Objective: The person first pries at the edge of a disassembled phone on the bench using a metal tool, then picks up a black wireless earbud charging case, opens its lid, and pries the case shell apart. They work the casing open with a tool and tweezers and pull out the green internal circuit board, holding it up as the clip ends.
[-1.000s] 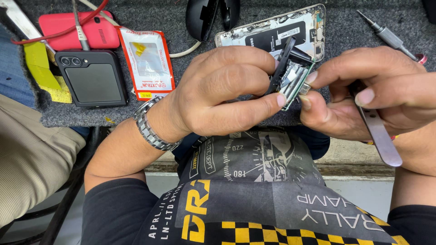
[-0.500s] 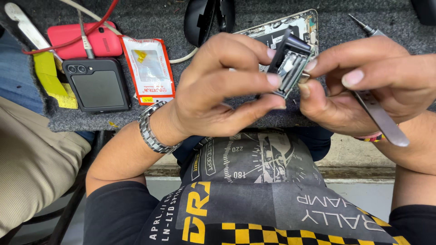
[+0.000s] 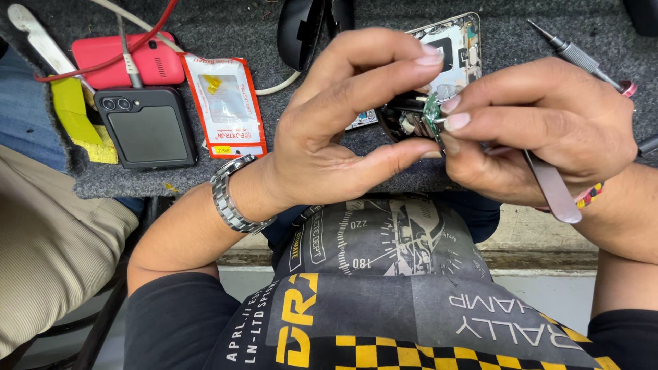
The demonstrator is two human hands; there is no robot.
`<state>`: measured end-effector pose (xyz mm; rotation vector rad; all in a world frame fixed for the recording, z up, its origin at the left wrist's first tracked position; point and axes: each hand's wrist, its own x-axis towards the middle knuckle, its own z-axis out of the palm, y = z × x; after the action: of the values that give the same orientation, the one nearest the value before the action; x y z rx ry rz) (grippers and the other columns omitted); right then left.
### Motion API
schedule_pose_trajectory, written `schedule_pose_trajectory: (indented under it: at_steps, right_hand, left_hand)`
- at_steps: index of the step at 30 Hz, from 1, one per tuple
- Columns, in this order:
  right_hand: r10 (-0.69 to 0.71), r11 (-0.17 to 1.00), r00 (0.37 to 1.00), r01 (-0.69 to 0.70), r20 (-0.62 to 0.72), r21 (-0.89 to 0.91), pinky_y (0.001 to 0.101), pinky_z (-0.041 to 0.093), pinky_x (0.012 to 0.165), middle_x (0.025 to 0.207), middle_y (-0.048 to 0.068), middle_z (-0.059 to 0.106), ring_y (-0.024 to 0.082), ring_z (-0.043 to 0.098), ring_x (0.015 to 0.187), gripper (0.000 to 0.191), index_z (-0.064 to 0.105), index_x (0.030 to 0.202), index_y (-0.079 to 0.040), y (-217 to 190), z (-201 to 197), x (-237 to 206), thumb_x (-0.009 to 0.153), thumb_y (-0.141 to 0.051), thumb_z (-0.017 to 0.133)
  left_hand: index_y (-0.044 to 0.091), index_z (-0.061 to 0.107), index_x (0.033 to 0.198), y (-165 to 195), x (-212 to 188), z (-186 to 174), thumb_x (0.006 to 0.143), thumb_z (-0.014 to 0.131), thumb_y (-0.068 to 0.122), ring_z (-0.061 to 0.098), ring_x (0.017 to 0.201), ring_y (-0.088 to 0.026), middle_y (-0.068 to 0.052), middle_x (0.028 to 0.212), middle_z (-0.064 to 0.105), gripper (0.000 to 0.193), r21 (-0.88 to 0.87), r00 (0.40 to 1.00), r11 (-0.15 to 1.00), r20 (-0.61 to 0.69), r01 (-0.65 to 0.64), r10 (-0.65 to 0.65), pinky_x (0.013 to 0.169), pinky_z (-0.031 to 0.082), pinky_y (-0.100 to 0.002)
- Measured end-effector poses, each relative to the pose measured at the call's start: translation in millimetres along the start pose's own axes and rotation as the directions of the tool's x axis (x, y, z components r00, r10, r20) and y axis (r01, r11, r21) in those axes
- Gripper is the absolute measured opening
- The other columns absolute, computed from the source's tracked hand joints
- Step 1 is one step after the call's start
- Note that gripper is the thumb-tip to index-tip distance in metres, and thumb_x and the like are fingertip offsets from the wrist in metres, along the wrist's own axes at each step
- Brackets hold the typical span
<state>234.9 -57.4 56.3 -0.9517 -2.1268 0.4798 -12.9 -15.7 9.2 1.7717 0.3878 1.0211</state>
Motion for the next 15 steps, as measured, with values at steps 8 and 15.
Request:
schedule_pose_trajectory:
  at_steps: [8,15]
  right_hand:
    - [0.000,0.999,0.996,-0.005,0.092,0.054,0.0281,0.052,0.058,0.095,0.017,0.070,0.017,0.066,0.071,0.030,0.064,0.097,-0.002,-2.5,-9.4,4.9,0.076,0.000,0.085]
    - [-0.047,0.998,0.998,0.044,0.052,0.040,0.0264,0.053,0.057,0.094,0.017,0.070,0.015,0.065,0.069,0.029,0.065,0.097,-0.002,2.4,-5.7,0.1,0.077,-0.001,0.085]
  left_hand:
    - [0.006,0.055,0.145,1.2,4.1,2.2,0.101,0.093,0.003,0.063,0.118,-0.017,-0.008,0.129,0.059,0.059,0.117,0.994,0.988,-0.028,-0.103,0.107,0.099,0.058,-0.025]
    - [0.008,0.055,0.144,0.0,3.8,3.7,0.100,0.095,0.002,0.063,0.115,-0.018,-0.007,0.130,0.059,0.059,0.155,0.987,0.976,-0.028,-0.153,0.159,0.097,0.058,-0.026]
